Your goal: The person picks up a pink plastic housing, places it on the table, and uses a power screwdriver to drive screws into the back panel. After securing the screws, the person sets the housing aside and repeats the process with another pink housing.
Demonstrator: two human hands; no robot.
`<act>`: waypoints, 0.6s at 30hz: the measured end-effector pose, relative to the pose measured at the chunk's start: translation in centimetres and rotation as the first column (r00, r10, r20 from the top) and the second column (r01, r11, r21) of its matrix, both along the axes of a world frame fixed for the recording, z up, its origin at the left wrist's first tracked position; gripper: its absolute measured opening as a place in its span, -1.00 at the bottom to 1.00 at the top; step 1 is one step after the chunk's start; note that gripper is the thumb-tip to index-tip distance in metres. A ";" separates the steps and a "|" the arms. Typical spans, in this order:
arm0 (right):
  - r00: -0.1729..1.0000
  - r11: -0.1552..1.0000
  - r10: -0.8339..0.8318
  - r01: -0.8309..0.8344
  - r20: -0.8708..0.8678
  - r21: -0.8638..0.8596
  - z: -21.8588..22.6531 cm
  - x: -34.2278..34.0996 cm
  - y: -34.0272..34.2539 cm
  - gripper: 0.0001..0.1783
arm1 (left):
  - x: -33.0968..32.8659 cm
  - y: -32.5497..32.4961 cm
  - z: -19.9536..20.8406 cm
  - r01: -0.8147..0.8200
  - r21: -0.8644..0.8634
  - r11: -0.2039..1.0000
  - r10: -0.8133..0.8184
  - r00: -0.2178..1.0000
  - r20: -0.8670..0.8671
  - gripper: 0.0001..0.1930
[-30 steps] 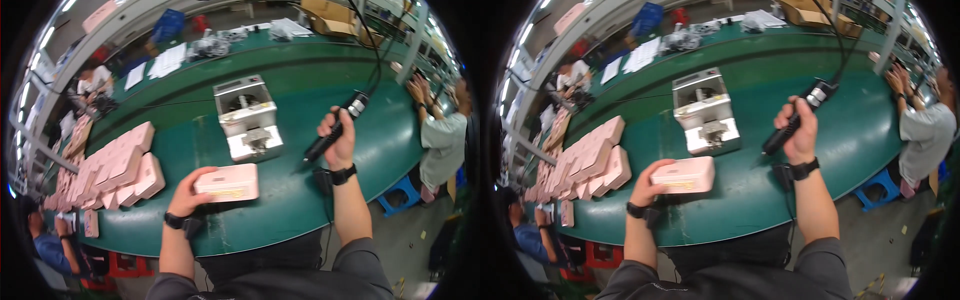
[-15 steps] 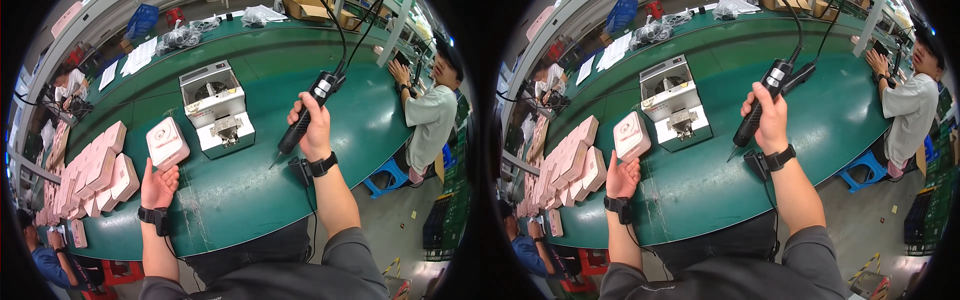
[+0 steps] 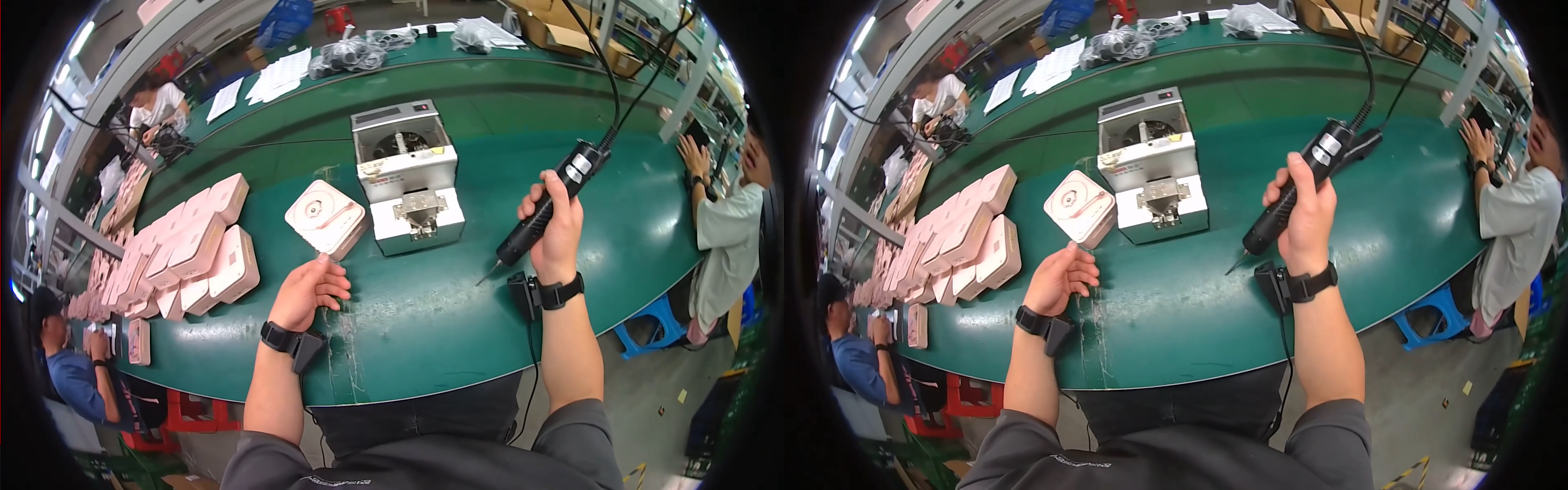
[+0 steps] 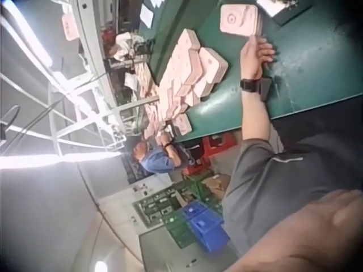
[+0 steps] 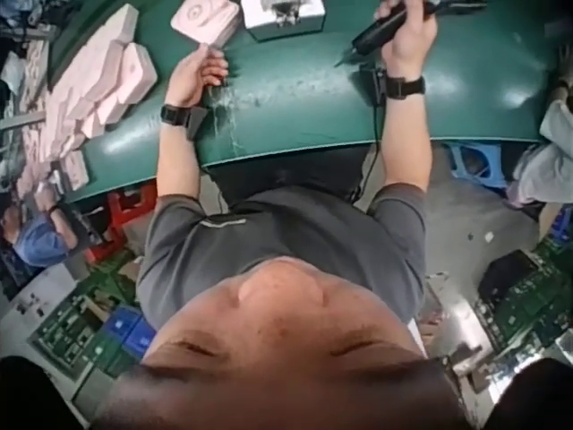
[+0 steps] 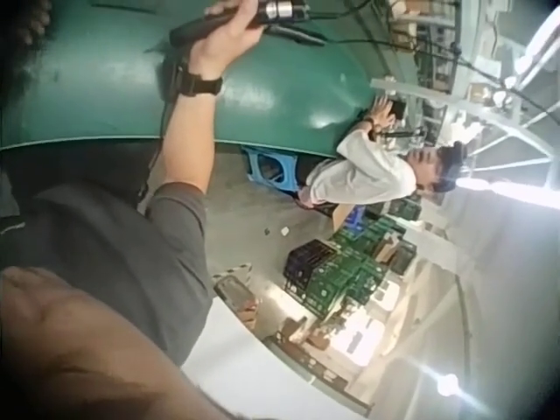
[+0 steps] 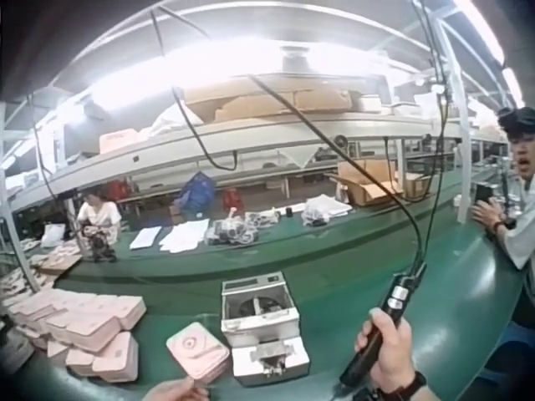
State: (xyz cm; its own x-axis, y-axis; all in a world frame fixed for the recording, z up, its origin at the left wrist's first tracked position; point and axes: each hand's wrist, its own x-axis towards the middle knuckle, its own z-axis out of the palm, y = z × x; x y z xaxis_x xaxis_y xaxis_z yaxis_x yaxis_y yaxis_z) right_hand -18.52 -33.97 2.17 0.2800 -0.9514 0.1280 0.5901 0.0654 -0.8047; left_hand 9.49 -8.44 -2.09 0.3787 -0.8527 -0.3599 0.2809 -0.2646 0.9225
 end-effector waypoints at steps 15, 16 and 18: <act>1.000 1.000 0.007 -0.007 -0.025 0.004 -0.3 0.9 0.8 -0.75 | 2.8 -7.3 -1.5 -0.025 -0.091 0.996 0.068 0.859 0.508 -0.63; 0.999 1.000 -0.006 0.006 -0.042 0.004 -0.6 1.0 0.6 -0.75 | 3.0 -7.2 -1.3 -0.043 -0.125 0.991 0.096 0.886 0.454 -0.66; 0.998 1.000 -0.011 0.011 -0.056 -0.002 -1.1 1.2 0.0 -0.75 | 2.7 -7.1 -0.8 -0.033 -0.101 0.994 0.079 0.865 0.495 -0.65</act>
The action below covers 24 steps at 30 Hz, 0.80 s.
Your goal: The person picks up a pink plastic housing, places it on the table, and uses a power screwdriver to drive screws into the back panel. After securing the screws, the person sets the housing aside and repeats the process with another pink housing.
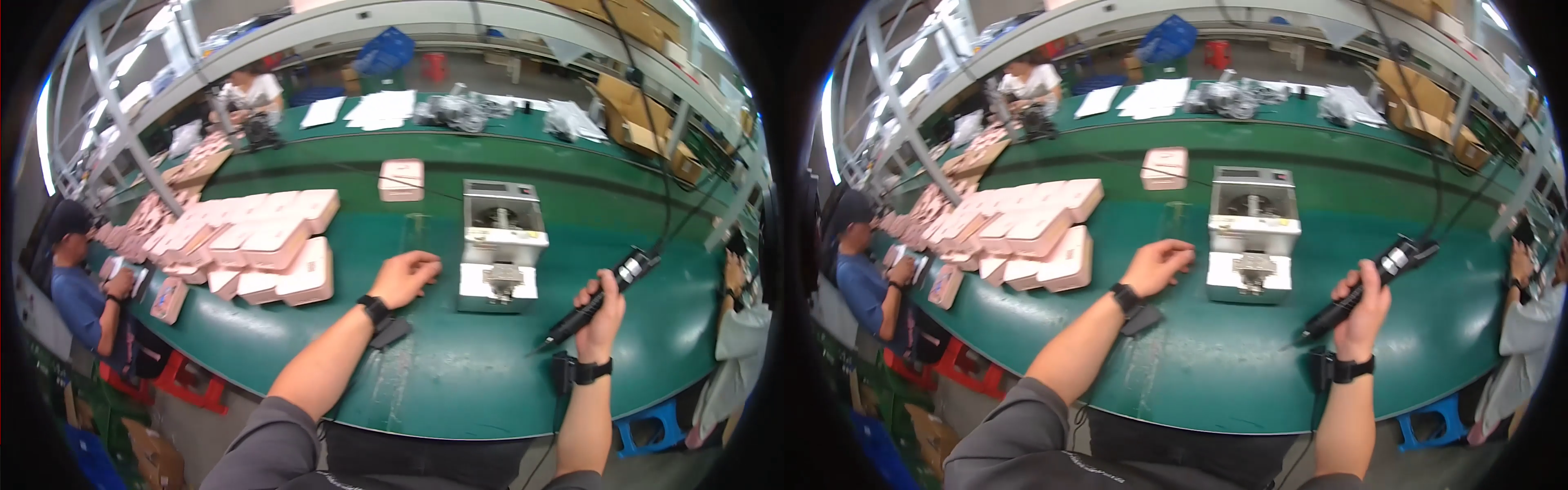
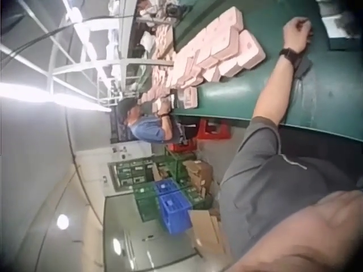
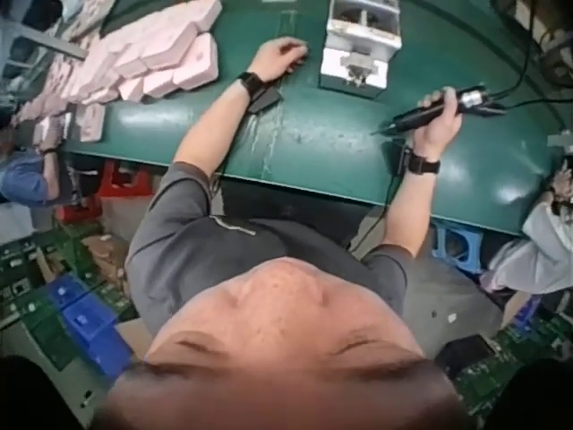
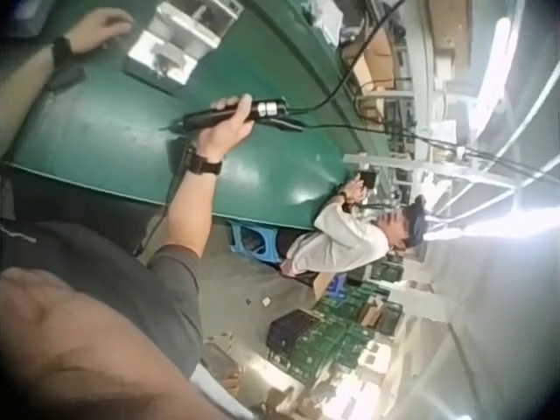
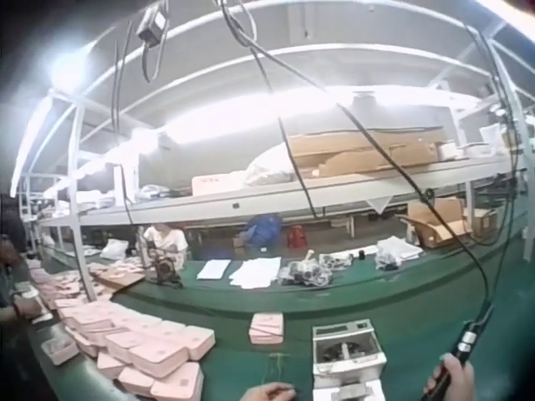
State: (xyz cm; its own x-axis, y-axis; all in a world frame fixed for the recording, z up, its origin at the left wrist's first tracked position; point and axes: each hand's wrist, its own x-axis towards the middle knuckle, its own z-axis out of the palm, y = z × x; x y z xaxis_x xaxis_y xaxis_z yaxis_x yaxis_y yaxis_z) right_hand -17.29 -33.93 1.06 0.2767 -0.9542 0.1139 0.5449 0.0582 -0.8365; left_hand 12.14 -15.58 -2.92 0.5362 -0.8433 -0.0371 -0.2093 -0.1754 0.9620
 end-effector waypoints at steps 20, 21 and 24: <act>0.998 0.999 -0.047 0.047 0.049 0.009 -0.7 -0.3 -0.5 -0.78 | -1.3 1.6 -0.4 -0.034 -0.141 0.989 0.051 0.992 0.117 -0.68; 0.998 0.999 -0.044 0.043 0.049 0.014 -0.8 0.0 0.1 -0.78 | -1.0 2.2 -0.2 -0.032 -0.137 0.990 0.049 0.992 0.120 -0.68; 0.997 0.998 -0.050 0.048 0.057 0.031 -0.9 1.4 0.8 -0.80 | -0.3 2.9 -0.3 -0.040 -0.118 0.992 0.057 0.988 0.141 -0.68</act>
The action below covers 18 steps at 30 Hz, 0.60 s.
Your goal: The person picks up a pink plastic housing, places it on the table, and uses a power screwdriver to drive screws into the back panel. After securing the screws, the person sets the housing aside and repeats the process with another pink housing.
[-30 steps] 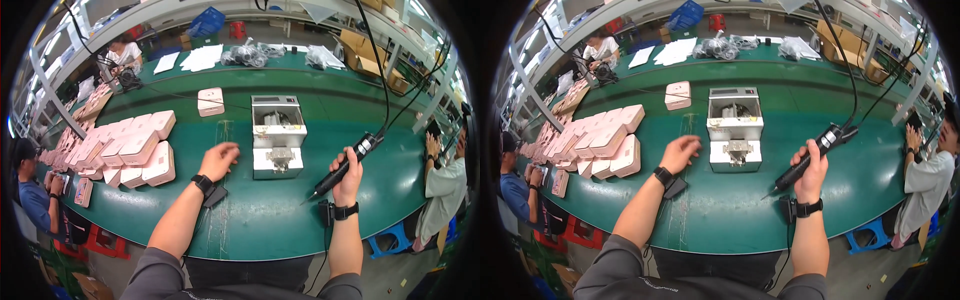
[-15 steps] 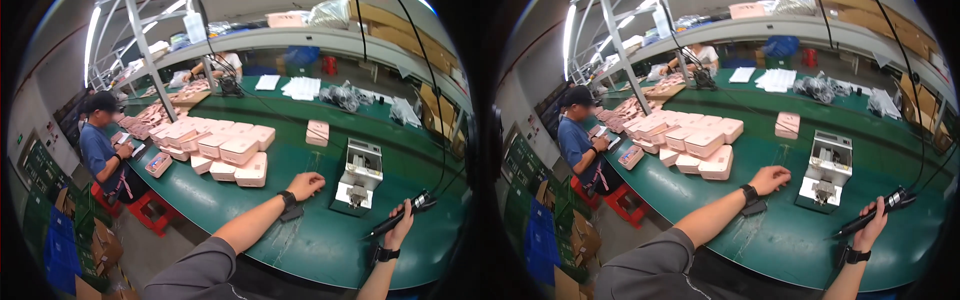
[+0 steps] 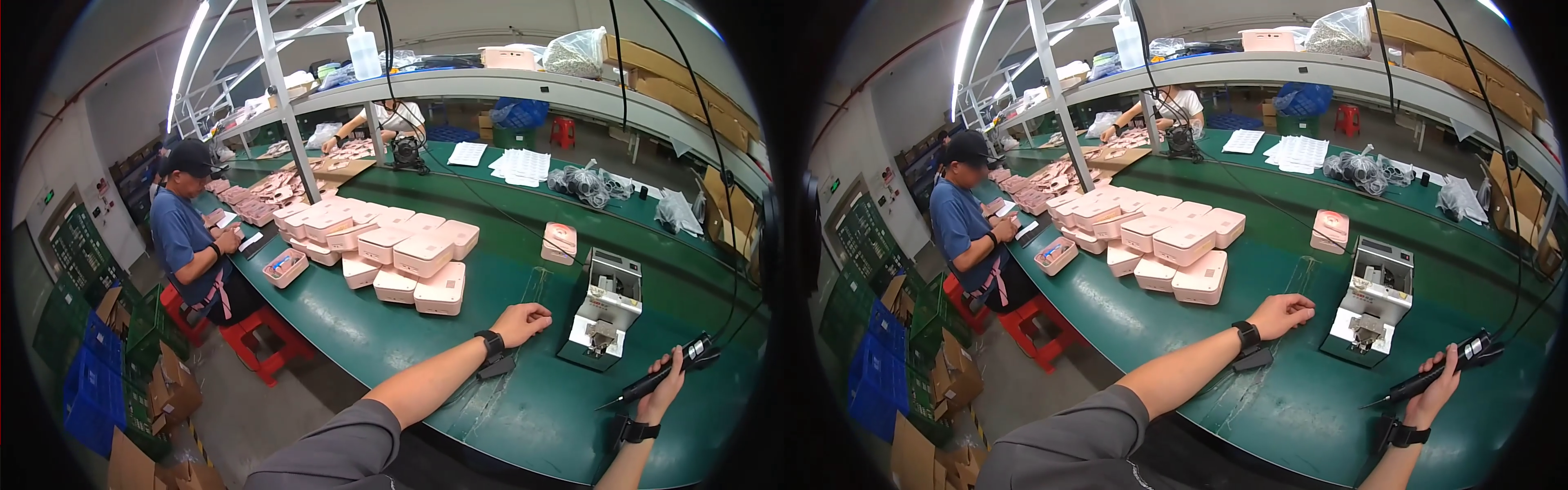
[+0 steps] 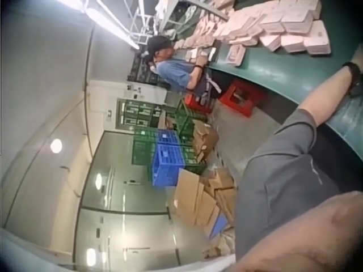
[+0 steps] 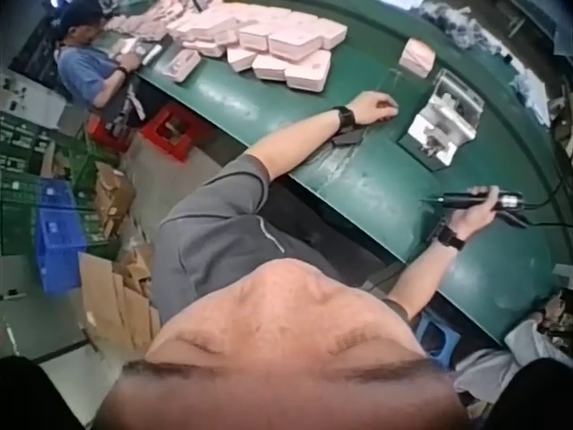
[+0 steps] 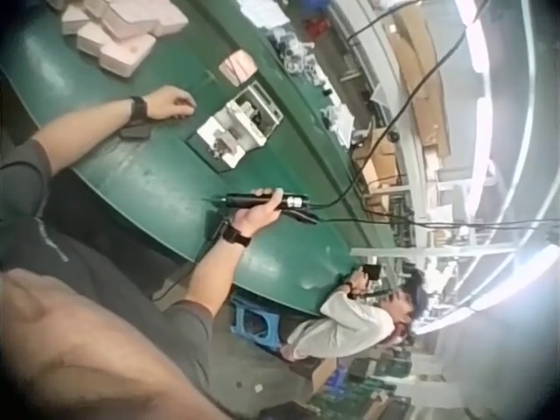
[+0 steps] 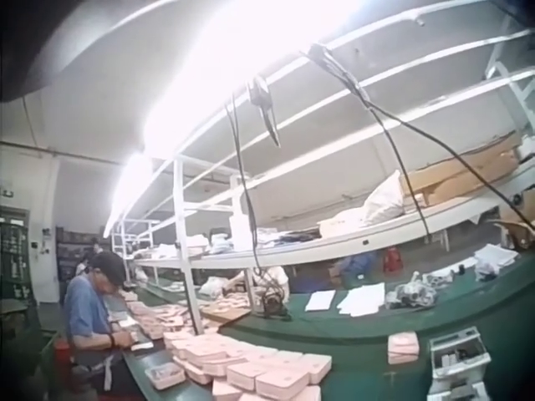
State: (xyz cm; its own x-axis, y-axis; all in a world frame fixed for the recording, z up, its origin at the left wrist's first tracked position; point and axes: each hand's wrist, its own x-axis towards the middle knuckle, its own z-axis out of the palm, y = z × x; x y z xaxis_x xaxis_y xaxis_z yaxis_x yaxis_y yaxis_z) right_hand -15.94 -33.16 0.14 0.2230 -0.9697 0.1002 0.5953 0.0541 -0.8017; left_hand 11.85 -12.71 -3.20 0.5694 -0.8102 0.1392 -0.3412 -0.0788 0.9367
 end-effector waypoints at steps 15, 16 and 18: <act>0.999 0.999 0.024 -0.025 -0.027 -0.032 4.0 -3.3 -2.0 -0.68 | -1.4 -3.8 0.8 0.076 0.122 0.990 -0.132 0.811 0.570 -0.79; 1.000 1.000 -0.001 0.000 -0.024 -0.017 3.7 -3.3 -2.1 -0.70 | -1.5 -4.0 0.8 0.042 0.171 0.984 -0.149 0.720 0.678 -0.82; 1.000 0.999 0.012 -0.013 -0.027 -0.050 3.1 -0.7 -1.2 -0.76 | 1.9 -2.0 0.2 0.010 0.103 0.995 -0.032 0.976 0.216 -0.69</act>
State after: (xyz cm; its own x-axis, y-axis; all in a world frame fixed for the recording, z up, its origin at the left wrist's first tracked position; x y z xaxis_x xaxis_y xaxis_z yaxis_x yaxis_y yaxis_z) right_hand -16.65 -34.37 3.26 0.2384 -0.9607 0.1422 0.5731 0.0210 -0.8192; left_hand 13.71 -14.76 -3.00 0.5173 -0.8377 0.1751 -0.5382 -0.1593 0.8276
